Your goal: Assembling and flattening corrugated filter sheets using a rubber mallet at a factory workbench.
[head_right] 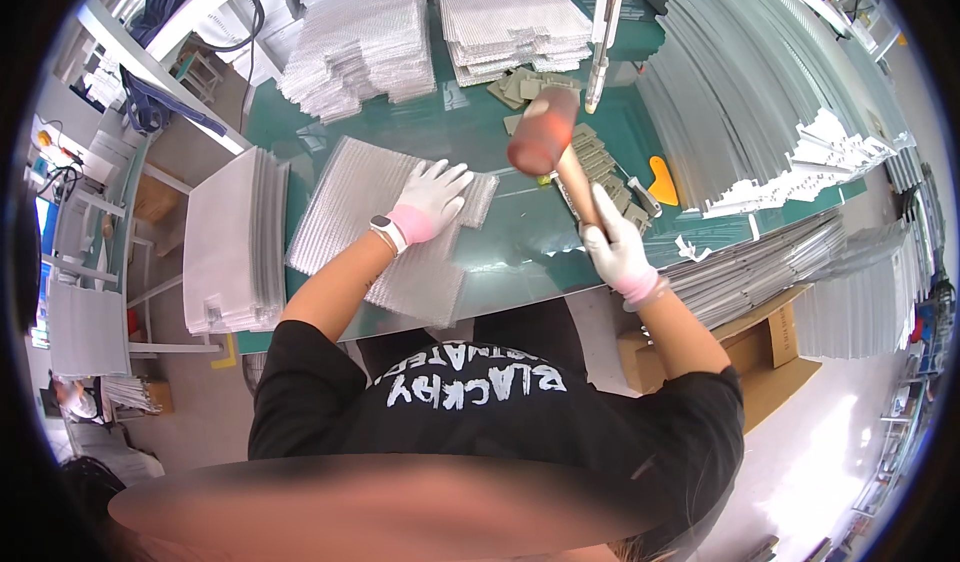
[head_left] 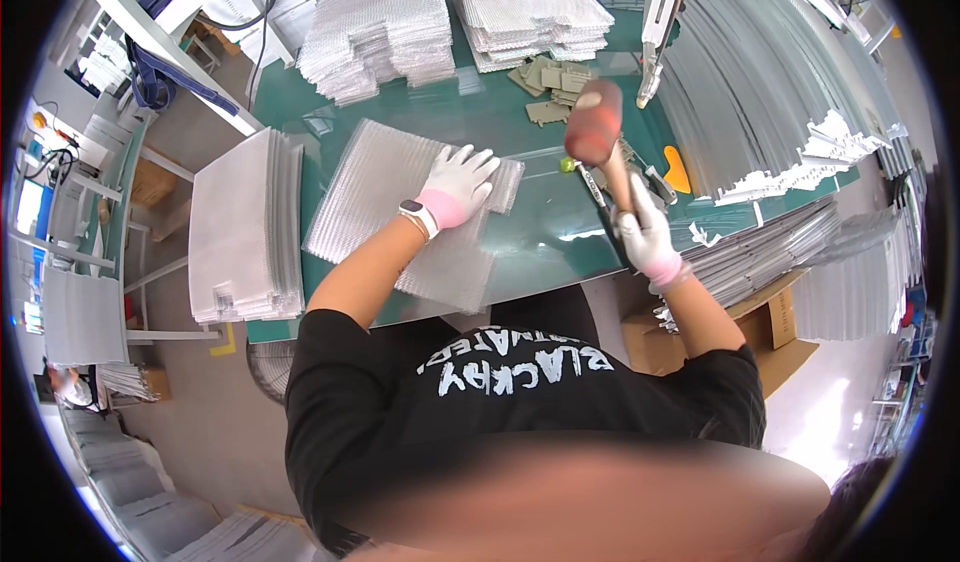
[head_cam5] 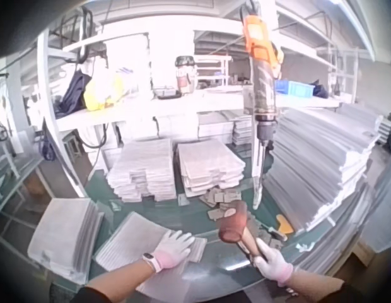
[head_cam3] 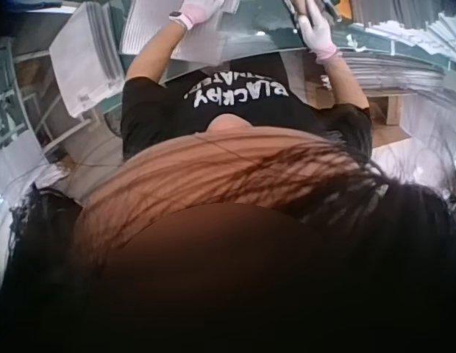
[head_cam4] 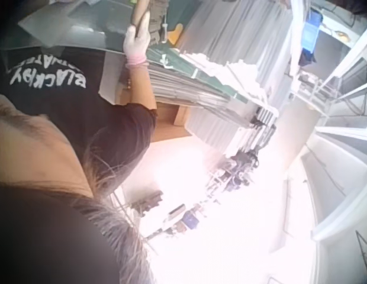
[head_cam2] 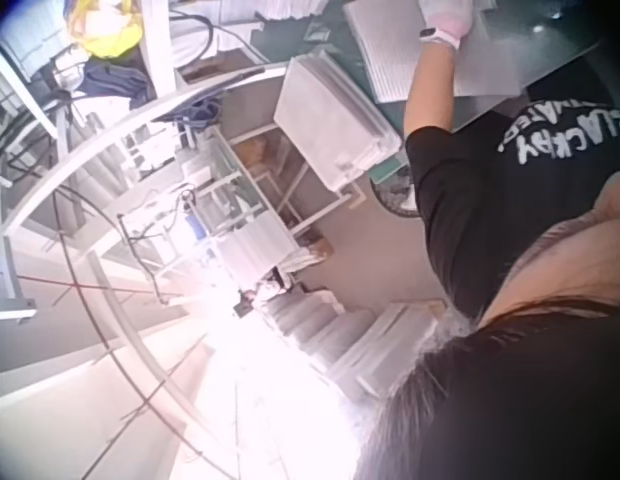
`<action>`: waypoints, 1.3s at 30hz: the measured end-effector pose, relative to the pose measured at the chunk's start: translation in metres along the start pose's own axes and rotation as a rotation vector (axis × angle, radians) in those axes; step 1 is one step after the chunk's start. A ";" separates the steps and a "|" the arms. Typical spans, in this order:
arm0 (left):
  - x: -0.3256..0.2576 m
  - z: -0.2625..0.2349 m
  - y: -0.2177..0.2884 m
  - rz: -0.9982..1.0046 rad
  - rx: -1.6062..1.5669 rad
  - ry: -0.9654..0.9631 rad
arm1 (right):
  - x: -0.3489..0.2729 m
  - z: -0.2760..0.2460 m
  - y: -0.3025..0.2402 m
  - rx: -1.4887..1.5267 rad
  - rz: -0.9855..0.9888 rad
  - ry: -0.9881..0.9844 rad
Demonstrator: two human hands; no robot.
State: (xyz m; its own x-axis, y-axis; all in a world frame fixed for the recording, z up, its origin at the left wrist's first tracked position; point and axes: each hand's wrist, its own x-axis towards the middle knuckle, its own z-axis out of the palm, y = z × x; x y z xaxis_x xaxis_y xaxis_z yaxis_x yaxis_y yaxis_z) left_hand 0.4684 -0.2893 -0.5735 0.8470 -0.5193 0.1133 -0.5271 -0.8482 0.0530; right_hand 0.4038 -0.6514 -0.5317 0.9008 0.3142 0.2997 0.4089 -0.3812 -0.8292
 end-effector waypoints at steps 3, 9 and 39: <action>-0.009 -0.005 -0.005 0.045 0.004 -0.034 | 0.028 0.002 -0.012 -0.369 -0.376 -0.144; -0.010 -0.012 -0.002 0.076 -0.040 -0.004 | 0.037 0.006 -0.014 -0.259 -0.204 -0.006; -0.005 -0.006 -0.020 0.085 -0.127 0.022 | 0.042 0.016 -0.033 -0.909 -0.080 -0.743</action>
State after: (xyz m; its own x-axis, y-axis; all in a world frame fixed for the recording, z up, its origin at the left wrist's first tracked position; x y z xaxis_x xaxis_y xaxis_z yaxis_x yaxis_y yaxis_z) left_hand 0.4746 -0.2694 -0.5694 0.7981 -0.5849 0.1447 -0.6023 -0.7806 0.1669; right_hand 0.4259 -0.6119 -0.4997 0.6840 0.6808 -0.2620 0.6854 -0.7228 -0.0886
